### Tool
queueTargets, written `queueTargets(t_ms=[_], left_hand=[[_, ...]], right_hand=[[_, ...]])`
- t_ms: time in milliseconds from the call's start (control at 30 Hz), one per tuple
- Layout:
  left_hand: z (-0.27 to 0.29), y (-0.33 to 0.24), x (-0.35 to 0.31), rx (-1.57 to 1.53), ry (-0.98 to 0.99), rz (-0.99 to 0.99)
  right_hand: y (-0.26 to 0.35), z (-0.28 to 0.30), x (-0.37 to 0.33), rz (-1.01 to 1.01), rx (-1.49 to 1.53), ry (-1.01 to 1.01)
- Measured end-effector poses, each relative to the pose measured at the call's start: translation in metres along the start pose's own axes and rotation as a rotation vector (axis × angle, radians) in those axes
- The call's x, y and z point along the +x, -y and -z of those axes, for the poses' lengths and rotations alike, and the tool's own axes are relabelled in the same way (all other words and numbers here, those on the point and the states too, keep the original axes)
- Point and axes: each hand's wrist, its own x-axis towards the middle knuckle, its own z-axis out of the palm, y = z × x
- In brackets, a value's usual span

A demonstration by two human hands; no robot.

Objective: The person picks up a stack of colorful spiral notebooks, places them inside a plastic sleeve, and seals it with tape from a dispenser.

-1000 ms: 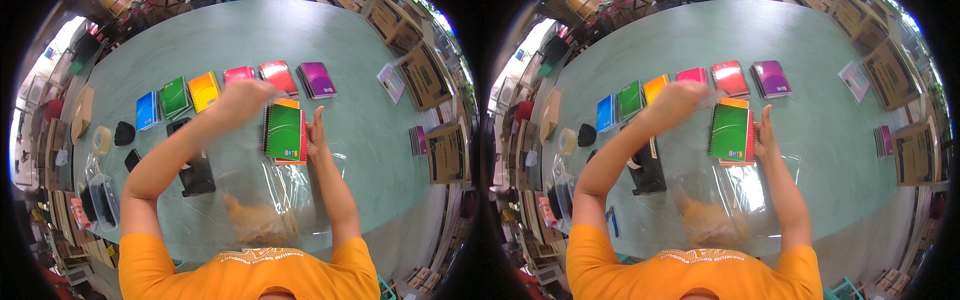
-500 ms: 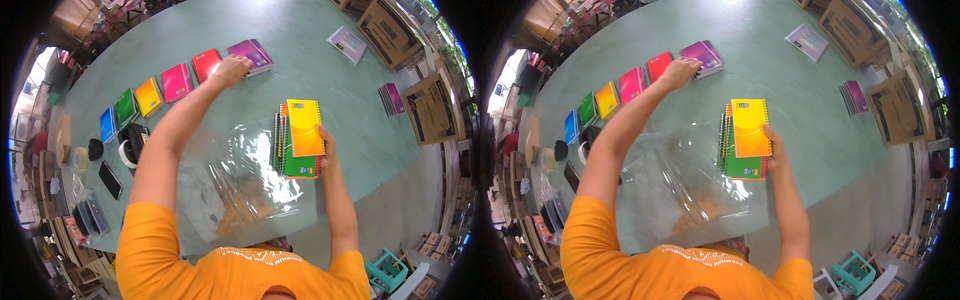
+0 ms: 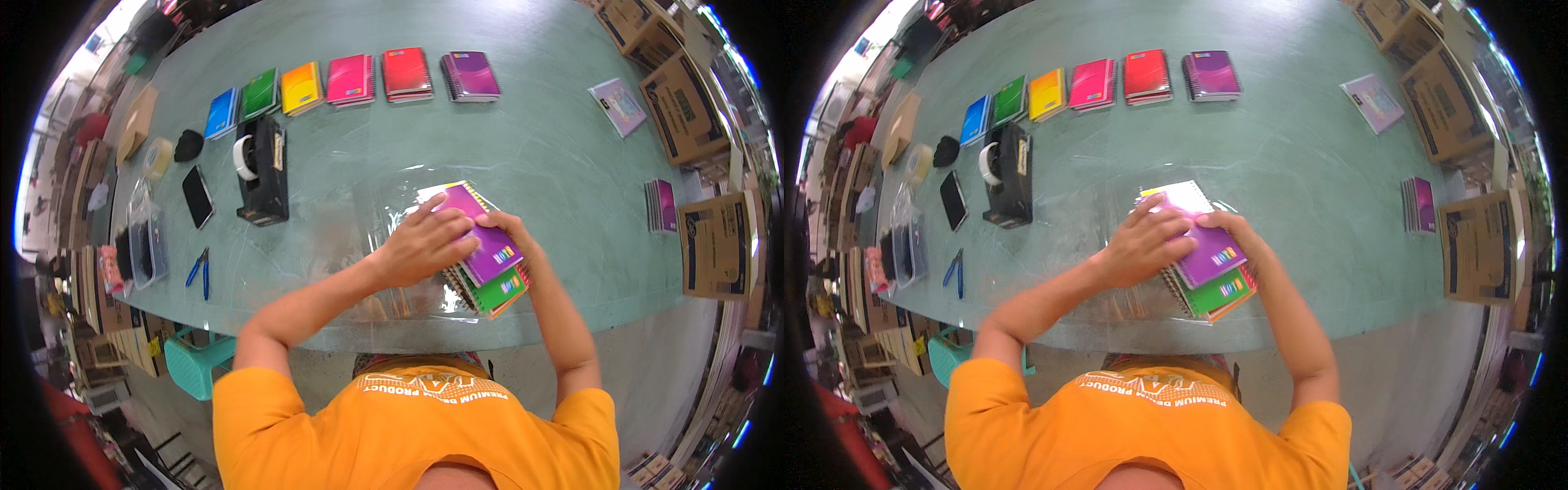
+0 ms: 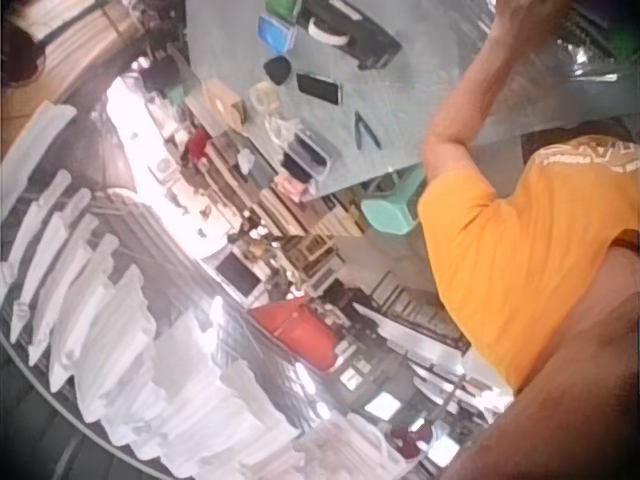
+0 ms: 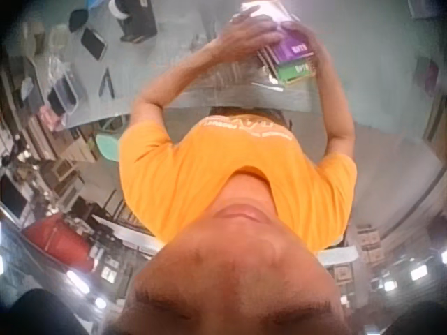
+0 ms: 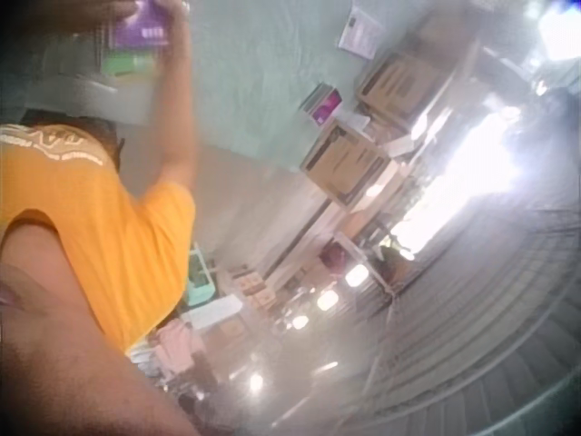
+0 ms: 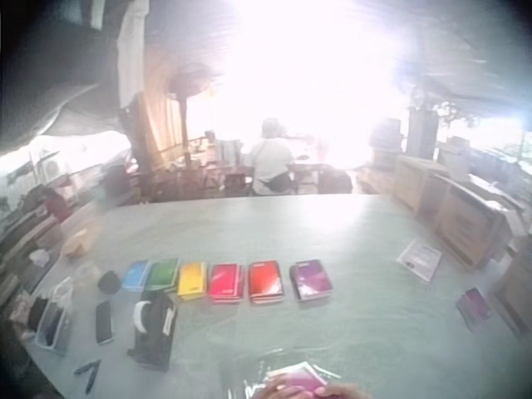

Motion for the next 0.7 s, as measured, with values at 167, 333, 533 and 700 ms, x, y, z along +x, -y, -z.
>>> queueTargets(t_ms=[167, 333, 533, 700], left_hand=[[0.014, -0.041, -0.052, -0.809, -0.456, 0.841], [0.002, -0.046, -0.082, -0.581, -0.562, 1.025], [-0.005, -0.053, -0.094, -0.525, -0.646, 1.015], [-0.016, -0.058, -0.1, -0.277, -0.571, 0.925]], right_hand=[[0.005, -0.031, 0.012, 0.162, -0.203, 0.428], [-0.073, -0.077, 0.022, 0.482, -0.503, 0.063], [-0.075, -0.083, 0.031, 0.795, -0.603, 0.203], [-0.079, -0.085, 0.024, 0.817, -0.459, 0.184]])
